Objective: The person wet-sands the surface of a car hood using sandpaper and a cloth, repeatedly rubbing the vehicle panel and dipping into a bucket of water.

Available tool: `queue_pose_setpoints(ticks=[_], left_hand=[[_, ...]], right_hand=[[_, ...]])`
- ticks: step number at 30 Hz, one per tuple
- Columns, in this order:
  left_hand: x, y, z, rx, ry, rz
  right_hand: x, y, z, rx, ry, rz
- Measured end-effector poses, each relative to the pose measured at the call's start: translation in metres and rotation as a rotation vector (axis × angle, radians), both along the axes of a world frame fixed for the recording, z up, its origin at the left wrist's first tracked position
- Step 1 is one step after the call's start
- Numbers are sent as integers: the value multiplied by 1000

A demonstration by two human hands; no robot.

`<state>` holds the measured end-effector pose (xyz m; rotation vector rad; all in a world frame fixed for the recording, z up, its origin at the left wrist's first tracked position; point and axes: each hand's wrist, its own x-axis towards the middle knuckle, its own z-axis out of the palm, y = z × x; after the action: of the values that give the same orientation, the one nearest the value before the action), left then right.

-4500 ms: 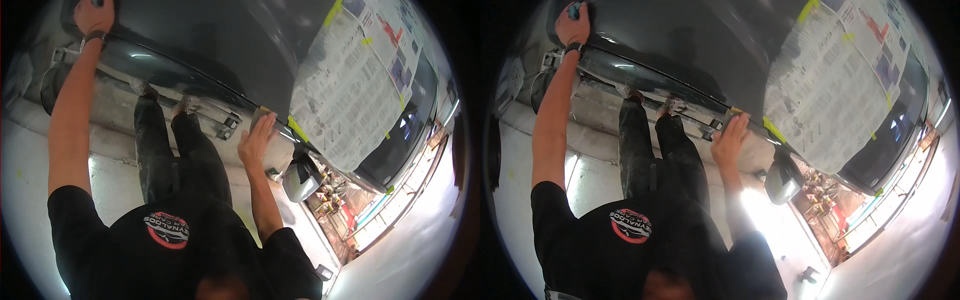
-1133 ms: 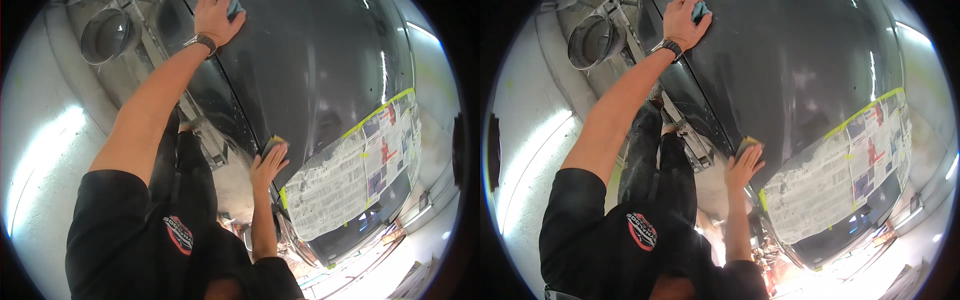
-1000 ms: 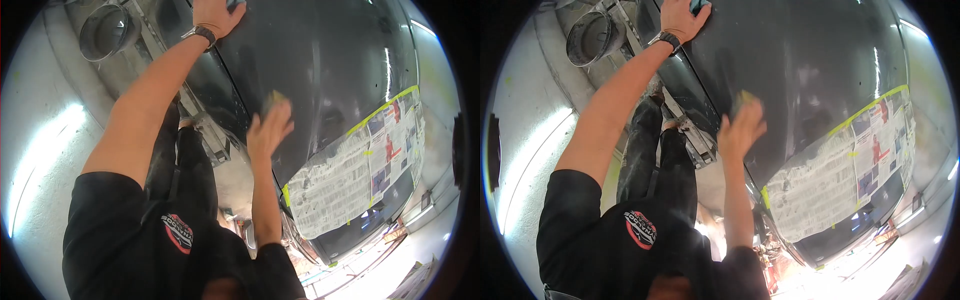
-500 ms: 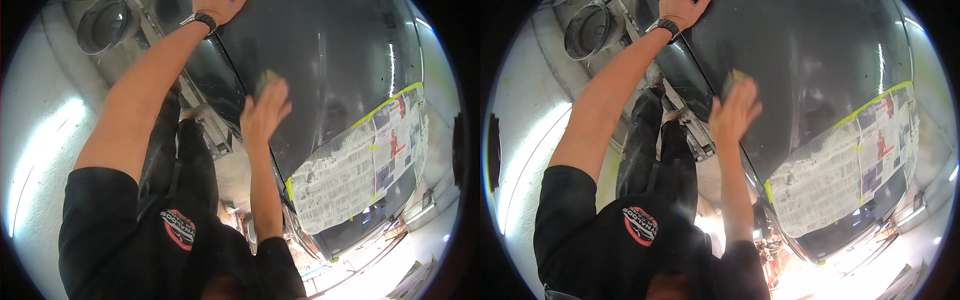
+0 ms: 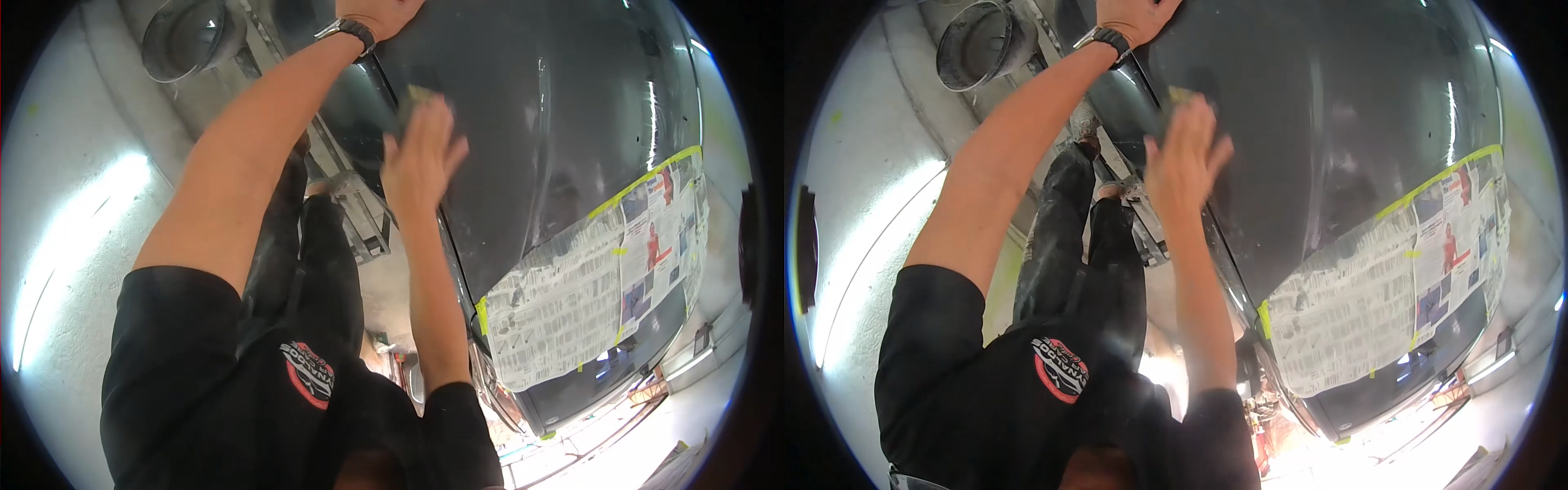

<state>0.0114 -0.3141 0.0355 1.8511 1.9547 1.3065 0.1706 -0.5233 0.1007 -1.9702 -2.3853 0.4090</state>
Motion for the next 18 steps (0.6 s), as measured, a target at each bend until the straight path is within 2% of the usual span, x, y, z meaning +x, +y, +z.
queue_pose_setpoints(ticks=[2,3,5,7,8,11,13,15,18], left_hand=[[1,-1,5,-42,-17,11],[-1,-1,5,-29,-14,6],[0,1,4,-5,-29,5],[3,0,6,0,-30,7],[1,-1,6,-1,-25,18],[0,0,2,47,-2,19],[1,1,2,10,-20,0],[-2,0,3,4,-13,-4],[0,-1,5,11,-6,-4]], right_hand=[[-36,41,-24,175,82,30],[-31,36,-21,134,84,38],[4,6,-10,49,67,63],[51,-64,-1,-100,-77,8],[78,-110,-1,-63,-119,-5],[70,-118,1,-68,-127,-40],[22,-49,5,-102,-101,-22],[-25,15,-13,125,7,72],[-32,33,-17,169,-20,127]])
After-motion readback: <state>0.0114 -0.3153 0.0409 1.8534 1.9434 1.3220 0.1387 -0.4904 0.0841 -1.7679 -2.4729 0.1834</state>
